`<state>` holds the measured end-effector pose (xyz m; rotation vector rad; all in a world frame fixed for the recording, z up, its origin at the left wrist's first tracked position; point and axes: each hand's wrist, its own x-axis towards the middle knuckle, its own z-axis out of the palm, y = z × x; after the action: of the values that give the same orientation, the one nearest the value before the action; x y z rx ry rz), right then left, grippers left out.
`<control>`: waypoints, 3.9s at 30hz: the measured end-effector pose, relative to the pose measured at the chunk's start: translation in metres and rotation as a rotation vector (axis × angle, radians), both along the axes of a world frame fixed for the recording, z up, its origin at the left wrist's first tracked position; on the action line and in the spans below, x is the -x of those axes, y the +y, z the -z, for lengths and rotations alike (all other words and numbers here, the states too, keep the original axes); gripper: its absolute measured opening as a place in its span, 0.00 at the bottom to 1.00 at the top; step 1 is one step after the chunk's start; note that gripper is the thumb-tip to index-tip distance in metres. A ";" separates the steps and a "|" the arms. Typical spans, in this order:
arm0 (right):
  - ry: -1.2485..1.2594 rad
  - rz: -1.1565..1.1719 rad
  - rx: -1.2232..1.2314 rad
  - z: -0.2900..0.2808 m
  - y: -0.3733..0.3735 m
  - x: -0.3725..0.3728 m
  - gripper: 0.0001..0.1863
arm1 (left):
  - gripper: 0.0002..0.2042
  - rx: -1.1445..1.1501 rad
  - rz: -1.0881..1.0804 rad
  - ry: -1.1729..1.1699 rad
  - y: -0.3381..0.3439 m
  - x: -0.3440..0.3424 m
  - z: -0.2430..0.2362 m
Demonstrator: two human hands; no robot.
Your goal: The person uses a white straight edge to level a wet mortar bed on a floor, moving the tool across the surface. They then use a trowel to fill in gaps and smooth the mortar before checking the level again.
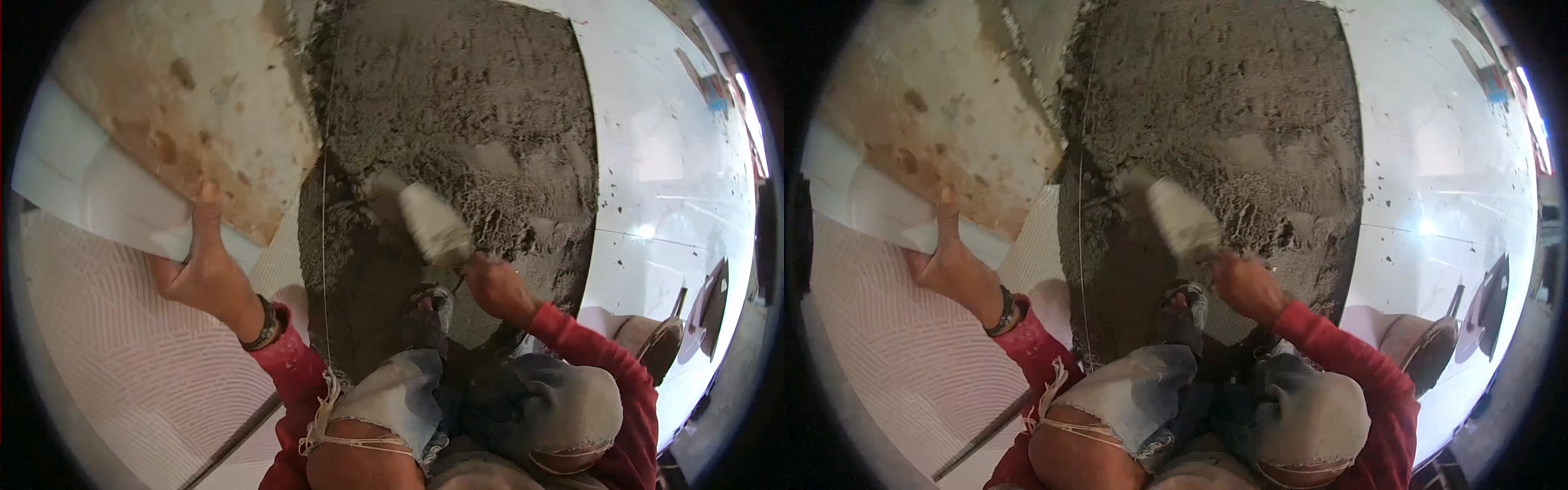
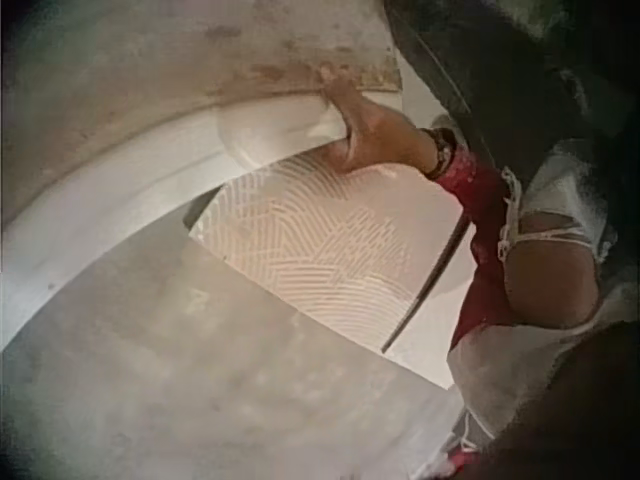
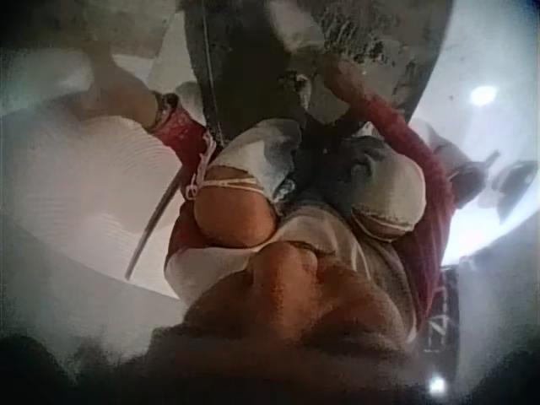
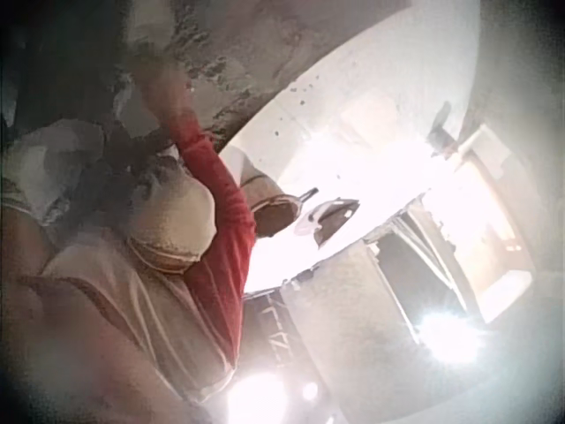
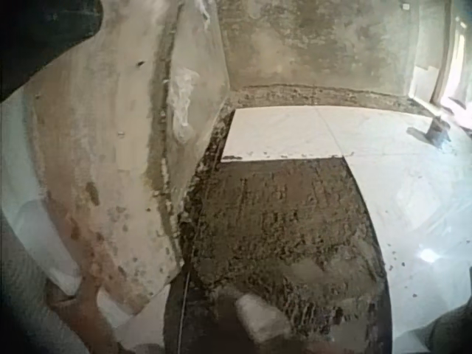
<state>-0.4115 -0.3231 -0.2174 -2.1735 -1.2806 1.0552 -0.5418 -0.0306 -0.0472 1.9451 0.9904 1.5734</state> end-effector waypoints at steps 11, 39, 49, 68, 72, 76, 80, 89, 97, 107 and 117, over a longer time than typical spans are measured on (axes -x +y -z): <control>-0.833 -0.748 -0.337 0.075 0.111 0.035 0.15 | 0.13 -0.025 0.018 -0.066 0.001 -0.015 -0.009; -0.398 -0.563 0.183 0.029 0.106 0.007 0.17 | 0.12 0.095 0.072 -0.086 -0.002 -0.016 -0.011; -0.800 -0.146 0.217 0.027 0.091 -0.134 0.12 | 0.12 0.135 -0.046 -0.040 -0.018 0.005 -0.004; -0.574 -0.091 0.206 -0.060 0.076 -0.157 0.13 | 0.12 0.106 0.077 0.040 -0.027 -0.008 -0.002; -0.324 0.199 -0.384 -0.082 0.051 -0.113 0.12 | 0.13 0.092 0.016 0.058 -0.024 0.001 0.003; -0.589 -0.057 -0.296 0.008 0.001 -0.058 0.15 | 0.11 0.085 -0.084 0.099 -0.026 -0.011 -0.011; -0.538 -0.150 -0.062 -0.030 0.025 -0.048 0.19 | 0.11 0.046 -0.317 0.112 -0.024 -0.003 -0.024; -0.541 -0.163 0.061 0.010 0.014 -0.046 0.20 | 0.12 0.037 -0.183 0.041 -0.025 0.003 -0.010; -0.602 -0.157 0.064 0.012 0.014 -0.027 0.22 | 0.13 0.051 -0.200 0.039 -0.020 0.004 -0.011; -0.532 -0.036 0.134 0.014 0.009 -0.021 0.19 | 0.19 0.017 -0.312 0.033 -0.003 0.020 0.007; -0.587 0.308 0.135 0.045 -0.004 -0.087 0.13 | 0.20 0.114 -0.135 0.001 -0.012 -0.003 0.018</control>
<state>-0.3247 -0.3270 -0.2625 -2.7954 -1.0507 0.3993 -0.5392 -0.0426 -0.0647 1.8360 1.2069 1.5513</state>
